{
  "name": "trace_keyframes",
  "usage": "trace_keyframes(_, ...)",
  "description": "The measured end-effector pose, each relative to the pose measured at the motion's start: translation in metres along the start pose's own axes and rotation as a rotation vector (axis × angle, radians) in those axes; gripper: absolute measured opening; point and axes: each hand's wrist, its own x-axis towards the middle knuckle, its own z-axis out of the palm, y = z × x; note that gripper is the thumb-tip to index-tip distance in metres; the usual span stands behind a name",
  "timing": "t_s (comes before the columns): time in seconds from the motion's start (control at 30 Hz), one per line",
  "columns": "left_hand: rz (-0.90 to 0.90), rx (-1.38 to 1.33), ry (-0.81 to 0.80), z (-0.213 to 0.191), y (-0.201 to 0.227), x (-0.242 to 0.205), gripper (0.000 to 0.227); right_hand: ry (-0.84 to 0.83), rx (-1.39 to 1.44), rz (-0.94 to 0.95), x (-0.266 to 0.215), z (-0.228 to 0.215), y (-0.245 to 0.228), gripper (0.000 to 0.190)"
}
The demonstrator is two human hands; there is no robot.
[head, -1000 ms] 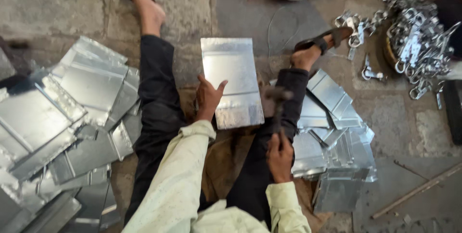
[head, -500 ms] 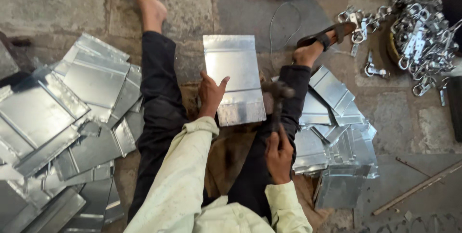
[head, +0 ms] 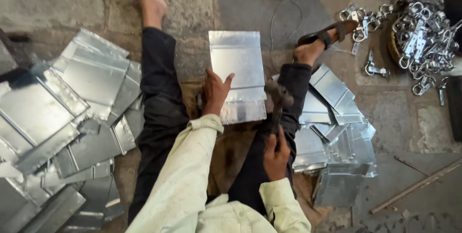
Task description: The person sits on the floor and uses a hammer to repeatedly strike a rectangular metal sheet placed on a wooden block. They hold the sheet with one hand and strike it with the other, occasionally adjusting its position.
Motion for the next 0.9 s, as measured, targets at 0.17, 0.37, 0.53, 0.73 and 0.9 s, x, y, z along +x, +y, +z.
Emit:
trace_keyframes(0.17, 0.119, -0.037, 0.138, 0.001, -0.002, -0.004, 0.101, -0.152, -0.208, -0.103, 0.021, 0.002, 0.030, 0.044)
trace_keyframes(0.37, 0.077, -0.042, 0.067, -0.001, -0.005, -0.008, 0.093, 0.003, -0.171, -0.153, 0.003, 0.013, 0.040, 0.045)
trace_keyframes(0.53, 0.129, 0.051, 0.168, 0.007, -0.003, 0.007, 0.098, -0.055, 0.077, 0.188, 0.034, -0.001, 0.033, 0.046)
trace_keyframes(0.73, -0.033, -0.005, -0.031, -0.003, 0.001, 0.000, 0.096, -0.006, 0.113, -0.158, 0.009, 0.012, 0.031, 0.043)
trace_keyframes(0.9, 0.091, -0.009, 0.115, -0.001, 0.000, -0.001, 0.099, -0.143, -0.023, -0.082, 0.022, 0.002, 0.022, 0.043)
